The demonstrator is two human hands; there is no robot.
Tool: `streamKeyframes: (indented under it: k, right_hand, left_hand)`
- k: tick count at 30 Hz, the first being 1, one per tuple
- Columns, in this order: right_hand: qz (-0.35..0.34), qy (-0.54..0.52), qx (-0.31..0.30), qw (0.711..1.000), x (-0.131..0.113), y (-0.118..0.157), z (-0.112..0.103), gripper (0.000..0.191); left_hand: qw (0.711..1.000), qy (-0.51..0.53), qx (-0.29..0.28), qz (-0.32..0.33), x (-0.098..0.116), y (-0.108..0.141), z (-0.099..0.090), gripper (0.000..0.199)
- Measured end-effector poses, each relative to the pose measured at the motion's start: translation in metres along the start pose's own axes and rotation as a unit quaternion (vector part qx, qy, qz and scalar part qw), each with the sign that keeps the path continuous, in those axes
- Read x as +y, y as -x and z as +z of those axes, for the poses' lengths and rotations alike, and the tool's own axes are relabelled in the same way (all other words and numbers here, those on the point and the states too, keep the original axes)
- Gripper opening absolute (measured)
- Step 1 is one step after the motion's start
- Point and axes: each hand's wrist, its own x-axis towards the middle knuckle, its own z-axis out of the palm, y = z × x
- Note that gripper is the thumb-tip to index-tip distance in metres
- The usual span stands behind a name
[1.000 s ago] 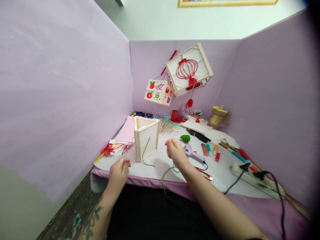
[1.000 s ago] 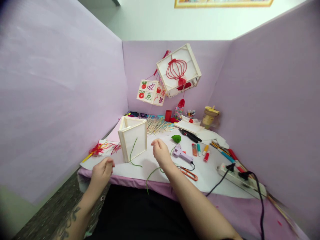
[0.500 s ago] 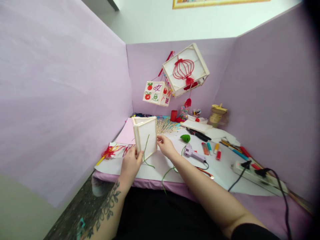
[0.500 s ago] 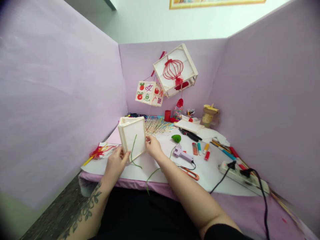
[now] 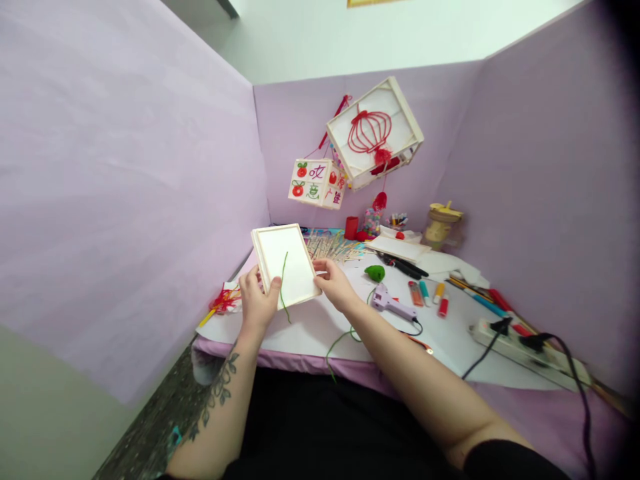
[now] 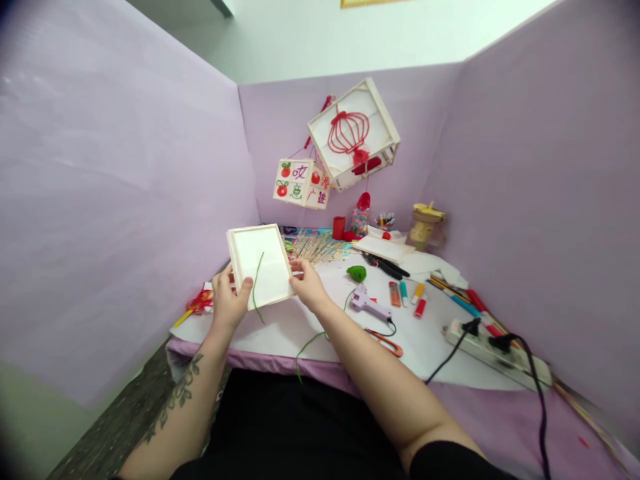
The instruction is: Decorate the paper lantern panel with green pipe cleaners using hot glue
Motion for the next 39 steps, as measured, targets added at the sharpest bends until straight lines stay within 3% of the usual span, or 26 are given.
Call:
streamKeyframes:
  k: [2,5,9,12,13,14,15,16,19,22,25,29,35,39]
  right_hand:
    - [-0.008,-0.002,-0.004,1.0,-0.002,0.001,-0.003,0.039]
    - [-0.026,0.003,-0.016,1.0,-0.011,0.002,-0.005,0.039]
    - [-0.083,0.049,-0.096,0.991,-0.029,0.002,-0.015,0.039]
    - [-0.09,0.187,-0.124,0.97,-0.042,0.006,-0.049,0.038]
    - [-0.074,0.271,-0.11,0.953,-0.044,0.009,-0.066,0.034]
    - [-0.037,0.386,-0.096,0.917,-0.043,0.014,-0.085,0.03]
    - [0.019,0.503,-0.098,0.858,-0.041,0.02,-0.103,0.026]
    - [0.053,0.541,-0.101,0.833,-0.036,0.027,-0.121,0.024]
    - [0.11,0.594,-0.108,0.789,-0.011,0.047,-0.153,0.028]
    - [0.133,0.619,-0.097,0.768,0.017,0.058,-0.159,0.04]
    - [0.14,0.618,-0.084,0.769,0.033,0.058,-0.157,0.048]
    - [0.143,0.603,-0.067,0.782,0.041,0.056,-0.164,0.037]
    - [0.126,0.566,-0.012,0.814,0.044,0.072,-0.18,0.035]
    - [0.082,0.532,-0.025,0.843,0.044,0.085,-0.177,0.042]
  left_hand:
    - [0.992,0.128,-0.009,-0.009,-0.008,0.0,0.006,0.057]
    - [0.953,0.297,-0.035,-0.042,-0.01,0.003,0.014,0.059]
    - [0.917,0.383,0.032,-0.109,0.005,0.015,0.018,0.065]
    - [0.907,0.399,0.091,-0.1,0.018,0.024,0.015,0.063]
    - [0.906,0.399,0.105,-0.098,0.021,0.026,0.014,0.061]
    - [0.904,0.4,0.117,-0.1,0.024,0.029,0.013,0.06]
    - [0.9,0.403,0.129,-0.103,0.026,0.031,0.012,0.06]
    - [0.896,0.408,0.141,-0.106,0.027,0.033,0.012,0.059]
    - [0.883,0.423,0.172,-0.112,0.03,0.041,0.017,0.063]
    - [0.878,0.422,0.193,-0.119,0.031,0.048,0.024,0.068]
    - [0.88,0.409,0.204,-0.127,0.028,0.055,0.029,0.072]
    - [0.895,0.378,0.197,-0.13,0.02,0.06,0.032,0.072]
    - [0.921,0.327,0.174,-0.121,0.013,0.063,0.034,0.071]
    - [0.93,0.313,0.167,-0.095,0.015,0.065,0.034,0.074]
